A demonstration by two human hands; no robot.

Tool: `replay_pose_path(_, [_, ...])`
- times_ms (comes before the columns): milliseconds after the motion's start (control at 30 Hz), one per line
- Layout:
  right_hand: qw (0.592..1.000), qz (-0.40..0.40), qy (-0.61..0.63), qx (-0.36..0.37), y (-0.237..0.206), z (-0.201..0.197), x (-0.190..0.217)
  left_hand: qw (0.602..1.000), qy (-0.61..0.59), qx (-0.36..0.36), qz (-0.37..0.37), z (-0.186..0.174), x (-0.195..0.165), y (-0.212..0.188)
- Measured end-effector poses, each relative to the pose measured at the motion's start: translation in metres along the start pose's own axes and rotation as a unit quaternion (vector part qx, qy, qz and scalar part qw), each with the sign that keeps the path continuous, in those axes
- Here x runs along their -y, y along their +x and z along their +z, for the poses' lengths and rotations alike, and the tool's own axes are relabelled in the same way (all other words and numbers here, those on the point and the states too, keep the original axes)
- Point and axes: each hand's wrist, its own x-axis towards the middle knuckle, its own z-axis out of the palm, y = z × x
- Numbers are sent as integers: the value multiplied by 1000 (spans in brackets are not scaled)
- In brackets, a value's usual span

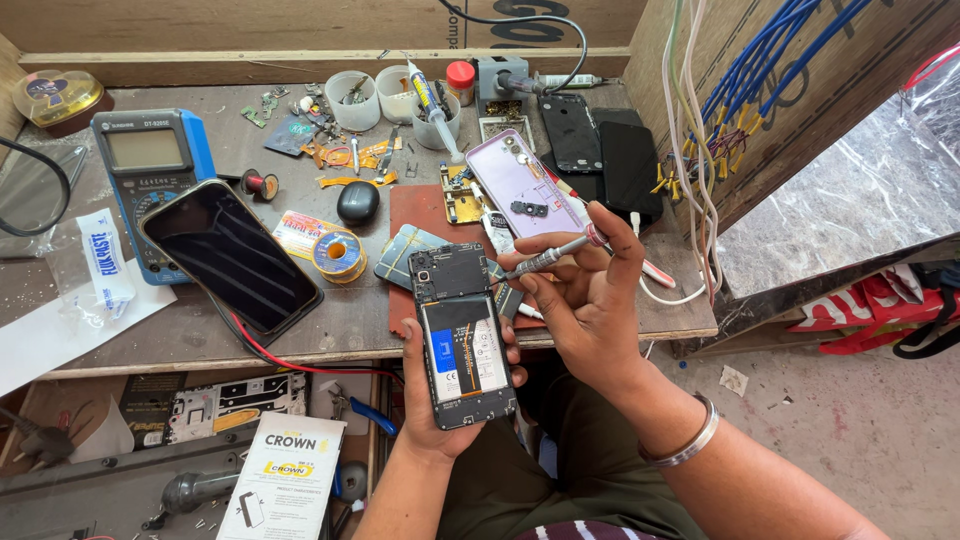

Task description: The person holds a black smartphone connected to a power adapter and observes the charging animation. They then pick up a disassembled purple smartphone, use a screwdriver to manipulate internal components, and place the back cover onto the chassis.

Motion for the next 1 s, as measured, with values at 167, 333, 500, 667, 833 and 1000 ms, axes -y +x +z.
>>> replay_pose_path(167, [1000,-5,-5,6,-1,-1,-2,1000,-1,1,-2,-2,1,0])
replay_pose_path(333, [999,-18,-42,19,-2,-2,-4,1000,-1,-1,-2,-3,1,0])
replay_pose_path(500, [989,-82,-109,48,3,-6,2,1000,17,-10,-4,-3,1,0])
replay_pose_path(667, [959,-151,-240,12,20,-18,17,1000,30,-5,-5,-2,3,1])
replay_pose_path(833, [935,-197,-292,32,33,-19,21,1000,23,10,0,-2,4,1])
replay_pose_path(1000, [956,-121,-266,-21,33,-14,14,1000,22,7,0,-4,3,0])
